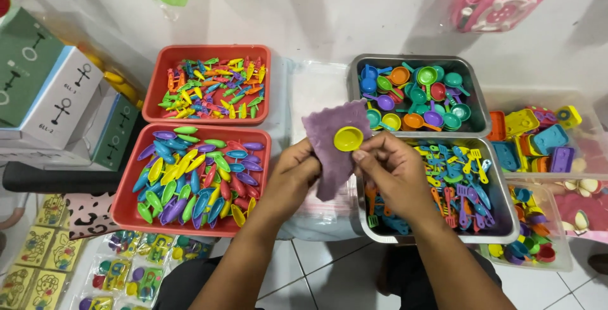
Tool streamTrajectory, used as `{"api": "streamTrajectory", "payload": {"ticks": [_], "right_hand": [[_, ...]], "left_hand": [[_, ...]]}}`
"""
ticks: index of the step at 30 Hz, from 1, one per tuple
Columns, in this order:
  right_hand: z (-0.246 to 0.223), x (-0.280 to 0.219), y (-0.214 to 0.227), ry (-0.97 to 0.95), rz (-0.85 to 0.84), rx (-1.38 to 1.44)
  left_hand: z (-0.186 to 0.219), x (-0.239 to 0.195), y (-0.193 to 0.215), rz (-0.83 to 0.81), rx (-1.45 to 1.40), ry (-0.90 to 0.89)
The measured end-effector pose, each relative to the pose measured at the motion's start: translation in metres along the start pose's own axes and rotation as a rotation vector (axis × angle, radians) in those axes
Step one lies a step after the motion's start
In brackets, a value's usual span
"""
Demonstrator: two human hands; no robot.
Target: The person wipes various colorful plastic toys, including a toy car, a toy fork, and a toy spoon, using a purple cloth. The person picks up each item from a tray, wipes it, and places it into a clear plastic bag.
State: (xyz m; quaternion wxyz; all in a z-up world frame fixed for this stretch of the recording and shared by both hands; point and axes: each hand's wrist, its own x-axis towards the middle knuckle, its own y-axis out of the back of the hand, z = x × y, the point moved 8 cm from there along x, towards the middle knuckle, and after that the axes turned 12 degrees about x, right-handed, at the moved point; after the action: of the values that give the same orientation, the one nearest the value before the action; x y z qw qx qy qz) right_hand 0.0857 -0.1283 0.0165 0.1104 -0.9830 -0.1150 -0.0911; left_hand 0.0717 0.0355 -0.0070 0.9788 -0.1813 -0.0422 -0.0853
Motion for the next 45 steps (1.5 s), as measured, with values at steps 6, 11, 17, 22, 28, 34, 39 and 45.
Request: {"api": "streamTrajectory", "payload": {"ticks": [6,11,17,22,28,34,39,45], "right_hand": [[-0.004,0.001,-0.002,0.025,-0.038,-0.016],[-0.014,-0.001,-0.009,0.057,-0.048,-0.042],[-0.035,-0.007,-0.023,0.161,-0.061,-0.296],[-0.041,-0.007,-0.022,0.166,-0.008,-0.344],[-0.037,-0.010,-0.025,0.237,-0.026,-0.355],[-0.044,-0.011,-0.034,0.309,-0.009,-0.475],[-0.041,-0.012,-0.033,0.330,-0.014,-0.541],[-0.062,-0.007,-0.036,0.295,-0.062,-0.513]], "left_hand": [[0.021,0.000,0.000,0.066,0.222,-0.029],[0.010,-0.003,-0.002,0.060,0.191,-0.016],[0.019,-0.005,-0.003,0.159,0.289,-0.075],[0.044,-0.007,-0.009,0.204,0.515,-0.161],[0.028,-0.009,-0.007,0.328,0.441,-0.089],[-0.012,-0.012,-0.005,0.432,-0.054,0.189],[0.006,-0.011,0.001,0.431,0.221,0.063],[0.093,-0.024,-0.019,0.432,0.926,-0.398]]}}
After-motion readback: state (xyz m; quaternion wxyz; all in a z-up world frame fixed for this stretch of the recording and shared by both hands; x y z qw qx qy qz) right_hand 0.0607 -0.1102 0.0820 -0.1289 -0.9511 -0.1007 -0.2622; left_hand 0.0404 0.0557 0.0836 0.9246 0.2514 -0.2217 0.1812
